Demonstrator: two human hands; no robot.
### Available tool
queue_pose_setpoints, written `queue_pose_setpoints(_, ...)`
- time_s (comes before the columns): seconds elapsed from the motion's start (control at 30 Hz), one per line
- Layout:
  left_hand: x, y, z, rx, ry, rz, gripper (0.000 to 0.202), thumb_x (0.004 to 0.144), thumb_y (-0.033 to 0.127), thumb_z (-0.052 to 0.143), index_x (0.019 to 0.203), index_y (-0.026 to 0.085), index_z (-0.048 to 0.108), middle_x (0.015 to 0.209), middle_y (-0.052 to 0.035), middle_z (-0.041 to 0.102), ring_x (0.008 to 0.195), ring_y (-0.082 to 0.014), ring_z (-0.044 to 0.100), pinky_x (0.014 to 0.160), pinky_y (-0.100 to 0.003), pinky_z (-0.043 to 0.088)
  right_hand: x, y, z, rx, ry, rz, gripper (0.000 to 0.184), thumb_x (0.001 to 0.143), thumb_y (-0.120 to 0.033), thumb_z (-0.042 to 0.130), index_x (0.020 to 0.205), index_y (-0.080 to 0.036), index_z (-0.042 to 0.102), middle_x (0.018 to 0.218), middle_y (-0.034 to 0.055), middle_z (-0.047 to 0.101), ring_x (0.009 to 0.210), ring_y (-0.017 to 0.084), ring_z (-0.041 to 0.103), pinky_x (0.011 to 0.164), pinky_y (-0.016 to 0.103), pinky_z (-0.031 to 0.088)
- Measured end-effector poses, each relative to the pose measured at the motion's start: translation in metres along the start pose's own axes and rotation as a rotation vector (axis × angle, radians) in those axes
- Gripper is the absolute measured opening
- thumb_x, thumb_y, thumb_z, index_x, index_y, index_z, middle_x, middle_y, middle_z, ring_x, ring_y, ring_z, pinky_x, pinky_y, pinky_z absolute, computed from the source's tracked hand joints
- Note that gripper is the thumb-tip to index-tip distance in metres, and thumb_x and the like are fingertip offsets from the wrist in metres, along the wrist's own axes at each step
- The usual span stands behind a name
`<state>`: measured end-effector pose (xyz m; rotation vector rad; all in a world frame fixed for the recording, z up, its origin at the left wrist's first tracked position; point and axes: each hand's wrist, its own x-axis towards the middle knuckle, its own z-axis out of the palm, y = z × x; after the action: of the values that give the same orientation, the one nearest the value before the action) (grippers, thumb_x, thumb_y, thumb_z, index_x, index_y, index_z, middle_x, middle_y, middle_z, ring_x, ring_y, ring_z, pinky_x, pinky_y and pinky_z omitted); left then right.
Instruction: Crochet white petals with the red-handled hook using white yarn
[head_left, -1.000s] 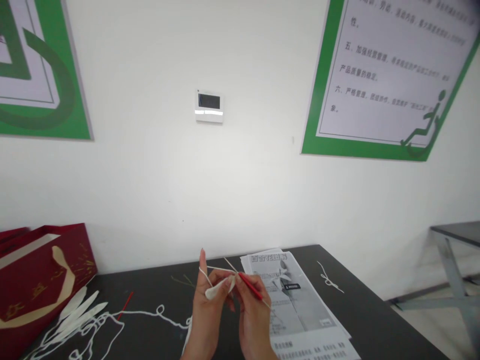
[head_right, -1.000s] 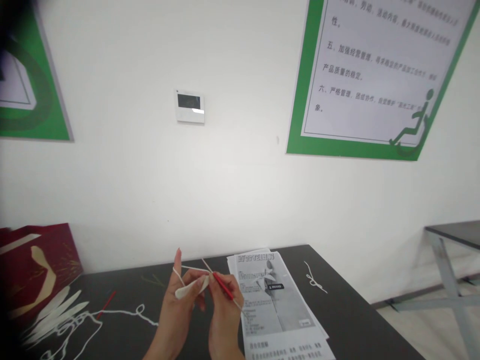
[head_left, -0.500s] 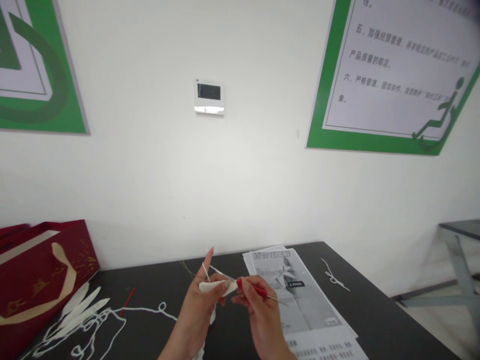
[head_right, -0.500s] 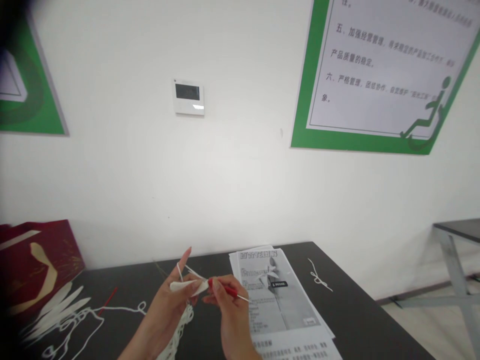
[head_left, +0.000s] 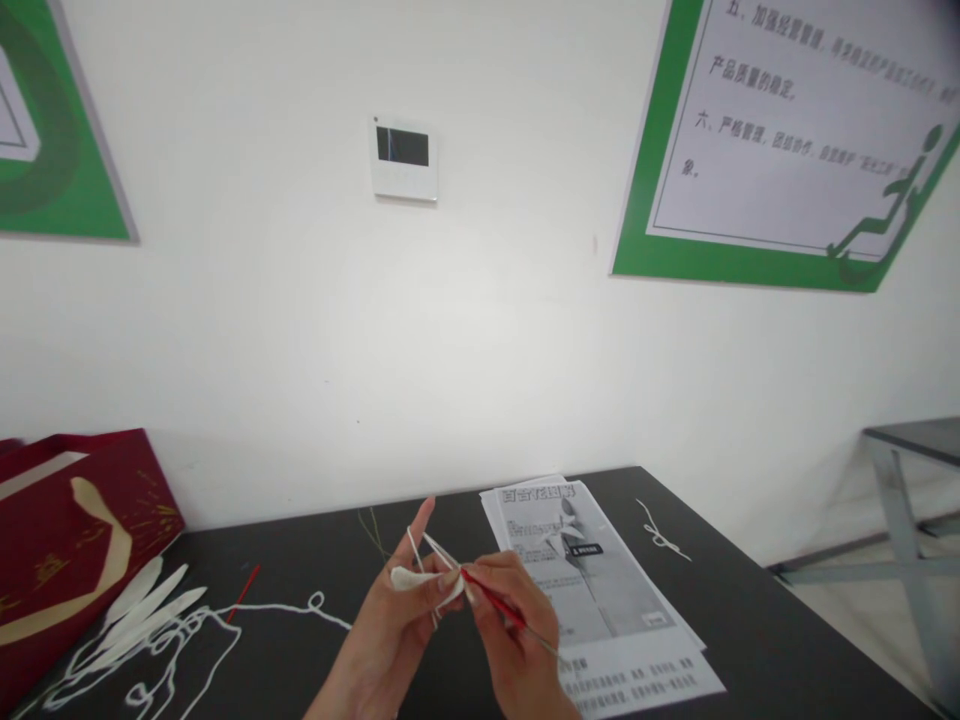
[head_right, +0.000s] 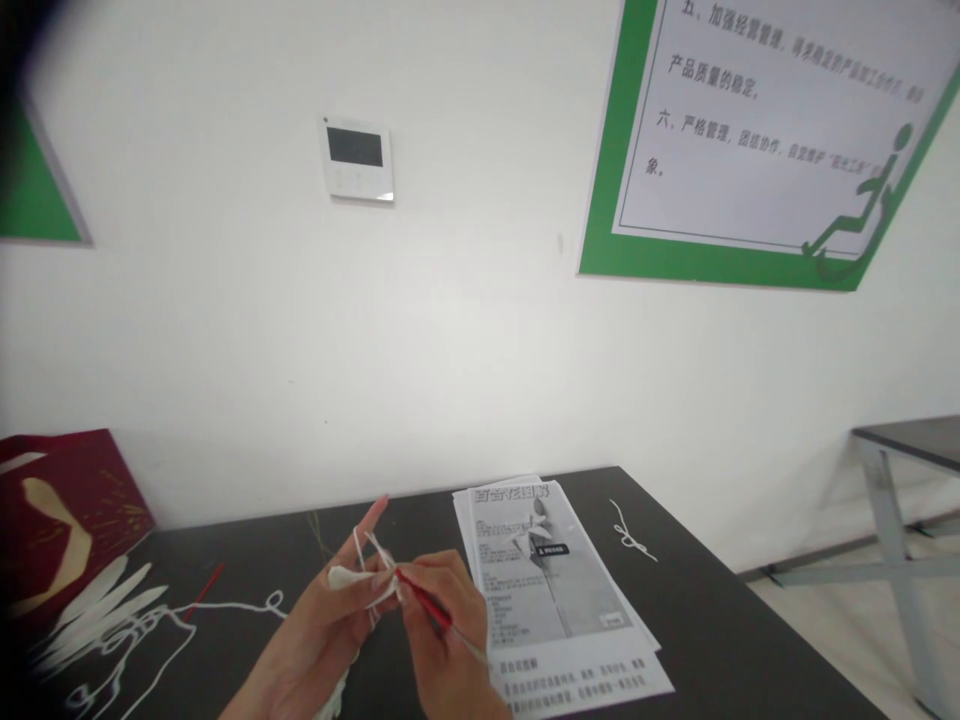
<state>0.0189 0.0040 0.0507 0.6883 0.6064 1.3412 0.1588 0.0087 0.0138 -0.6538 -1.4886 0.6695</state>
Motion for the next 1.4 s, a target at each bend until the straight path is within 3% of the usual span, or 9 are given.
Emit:
queue_pose_setpoints(0.13, 0.0, 0.003, -0.001, 0.189, 0.021, 0.032, 0.105, 0.064, 0.015, 0.082, 0.15, 0.027, 0.023, 0.065, 0.0023, 0.061, 0.059, -0.0117, 0.05, 0.057, -0.024, 0.038, 0.006, 0.006, 0.005, 0.339, 0.073, 0.341, 0.013, 0.083, -0.031, 0.068, 0.08, -0.019, 0.072, 0.073, 0.0035, 0.068, 0.068, 0.017, 0.064, 0.064, 0.03, 0.053)
queue_pose_setpoints(0.23, 0.0, 0.004, -0.003, 0.264, -0.008, 0.032, 0.107, 0.063, 0.017, 0.082, 0.15, 0.031, 0.022, 0.06, 0.0043, 0.057, 0.055, -0.0106, 0.046, 0.053, -0.023, 0.032, 0.007, 0.007, 0.005, 0.479, 0.111, 0.452, 0.016, 0.079, -0.033, 0.073, 0.075, -0.017, 0.072, 0.069, 0.0029, 0.067, 0.064, 0.016, 0.063, 0.062, 0.029, 0.052)
queue_pose_setpoints(0.53, -0.001, 0.013, -0.004, 0.271, 0.018, 0.044, 0.109, 0.064, 0.014, 0.08, 0.15, 0.035, 0.017, 0.063, 0.0046, 0.058, 0.056, -0.0094, 0.046, 0.053, -0.022, 0.031, 0.008, 0.003, 0.006, 0.545, 0.23, 0.499, 0.02, 0.074, -0.035, 0.077, 0.075, -0.015, 0.073, 0.062, 0.0013, 0.065, 0.054, 0.012, 0.058, 0.051, 0.024, 0.052)
queue_pose_setpoints(0.77, -0.001, 0.017, -0.004, 0.266, -0.014, 0.084, 0.116, 0.069, 0.013, 0.078, 0.149, 0.043, 0.0, 0.061, 0.0056, 0.061, 0.052, -0.0095, 0.046, 0.053, -0.023, 0.031, 0.005, 0.0, 0.01, 0.547, 0.165, 0.48, 0.019, 0.076, -0.034, 0.075, 0.072, -0.016, 0.072, 0.06, 0.0004, 0.064, 0.053, 0.011, 0.058, 0.051, 0.023, 0.053)
queue_pose_setpoints(0.97, 0.0, 0.014, -0.002, 0.317, -0.001, 0.123, 0.12, 0.065, 0.017, 0.081, 0.15, 0.037, 0.0, 0.06, 0.0043, 0.062, 0.051, -0.0105, 0.05, 0.053, -0.022, 0.033, -0.006, 0.006, 0.013, 0.434, 0.172, 0.476, 0.023, 0.08, -0.039, 0.071, 0.092, -0.019, 0.074, 0.081, 0.0059, 0.073, 0.064, 0.018, 0.067, 0.061, 0.032, 0.058)
queue_pose_setpoints(1.1, 0.002, 0.007, -0.002, 0.337, 0.042, 0.164, 0.119, 0.063, 0.016, 0.081, 0.15, 0.038, 0.004, 0.059, 0.0052, 0.062, 0.05, -0.0124, 0.053, 0.051, -0.023, 0.035, -0.008, 0.011, 0.016, 0.432, 0.109, 0.531, 0.024, 0.069, -0.032, 0.082, 0.09, -0.02, 0.075, 0.086, 0.0051, 0.073, 0.067, 0.019, 0.068, 0.063, 0.033, 0.058)
queue_pose_setpoints(1.2, 0.005, 0.001, -0.004, 0.318, 0.008, 0.151, 0.12, 0.063, 0.015, 0.08, 0.151, 0.037, 0.0, 0.061, 0.0052, 0.061, 0.05, -0.0135, 0.053, 0.051, -0.025, 0.037, -0.006, 0.011, 0.018, 0.499, 0.144, 0.575, 0.024, 0.063, -0.026, 0.086, 0.083, -0.019, 0.075, 0.077, 0.0033, 0.073, 0.066, 0.017, 0.067, 0.063, 0.03, 0.057)
queue_pose_setpoints(1.4, 0.013, 0.001, -0.018, 0.223, -0.134, 0.074, 0.123, 0.064, 0.012, 0.074, 0.149, 0.033, -0.012, 0.071, -0.001, 0.069, 0.061, -0.0186, 0.06, 0.057, -0.028, 0.039, 0.001, 0.006, 0.017, 0.612, 0.225, 0.584, 0.018, 0.064, -0.026, 0.085, 0.075, -0.018, 0.073, 0.069, 0.0009, 0.072, 0.062, 0.013, 0.065, 0.062, 0.026, 0.054)
